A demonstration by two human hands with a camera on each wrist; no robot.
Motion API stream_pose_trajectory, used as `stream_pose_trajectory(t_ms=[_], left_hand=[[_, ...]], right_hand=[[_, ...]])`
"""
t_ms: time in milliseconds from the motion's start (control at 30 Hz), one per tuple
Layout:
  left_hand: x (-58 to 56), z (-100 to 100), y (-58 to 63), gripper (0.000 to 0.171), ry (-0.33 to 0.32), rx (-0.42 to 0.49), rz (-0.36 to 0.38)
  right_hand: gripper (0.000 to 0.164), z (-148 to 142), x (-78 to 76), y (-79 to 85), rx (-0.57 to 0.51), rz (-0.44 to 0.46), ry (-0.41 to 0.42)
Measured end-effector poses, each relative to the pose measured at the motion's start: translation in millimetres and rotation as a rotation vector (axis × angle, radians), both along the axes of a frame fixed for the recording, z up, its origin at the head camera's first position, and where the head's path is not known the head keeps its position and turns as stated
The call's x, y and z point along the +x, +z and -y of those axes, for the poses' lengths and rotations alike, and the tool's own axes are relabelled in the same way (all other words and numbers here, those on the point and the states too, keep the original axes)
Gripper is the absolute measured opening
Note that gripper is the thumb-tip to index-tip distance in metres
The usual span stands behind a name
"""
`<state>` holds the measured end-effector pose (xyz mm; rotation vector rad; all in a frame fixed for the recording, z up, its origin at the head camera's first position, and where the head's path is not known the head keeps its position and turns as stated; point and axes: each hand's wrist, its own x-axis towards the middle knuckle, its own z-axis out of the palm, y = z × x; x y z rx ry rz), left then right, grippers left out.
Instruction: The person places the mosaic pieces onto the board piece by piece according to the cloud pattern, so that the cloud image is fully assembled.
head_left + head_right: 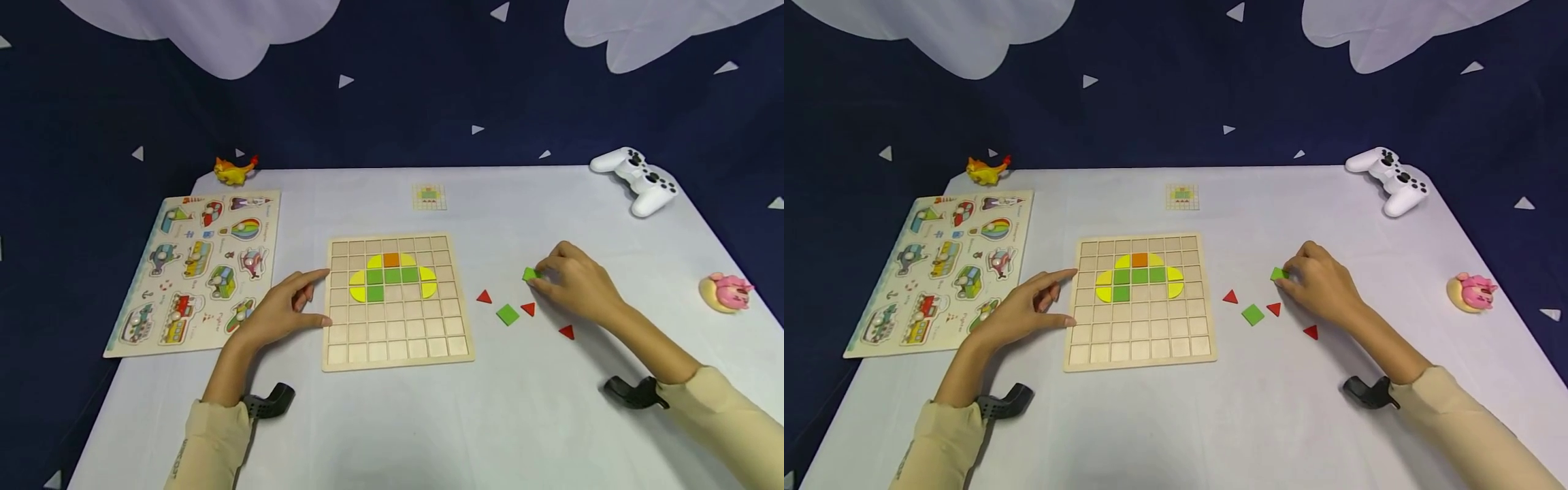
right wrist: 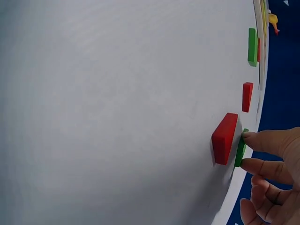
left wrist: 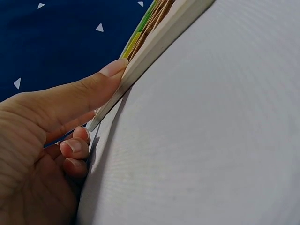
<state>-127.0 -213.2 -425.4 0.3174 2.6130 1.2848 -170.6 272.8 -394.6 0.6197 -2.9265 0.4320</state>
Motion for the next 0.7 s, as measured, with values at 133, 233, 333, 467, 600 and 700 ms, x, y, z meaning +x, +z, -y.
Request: stream_pose_trajectory(t_ms=[133,233,333,467,600,700], left_hand=[[-1.0,0.0,-0.3,0.082,-0.007,0.006,-0.003],[-0.9,-0.2,-0.5,0.081,-0.01,0.015,-0.002],[-0.5,-0.2,-0.4,0.082,-0.009,0.021,0.001],[0.0,-0.4,-0.2,0.082,-0.008,0.025,0.005],[0.3,-0.3,-0.3,0.082,-0.005,0.025,0.008],[0.0,-0.3,0.3,0.082,-0.004,0.016,-0.002]], right_hand=[[0.024,-0.6,-1.9,-1.6,-0.027,0.021,-0.004],[0.026,0.5,-4.2,-4.1,-0.049,0.011,0.003],[0.024,5.1,-6.3,-5.5,-0.062,-0.004,0.013],[0.021,18.0,-8.2,-4.7,-0.064,-0.009,0.034],[0.021,36.5,-9.7,-2.2,-0.06,-0.02,0.076],[0.02,53.2,-10.1,-0.8,-0.077,-0.019,0.122]])
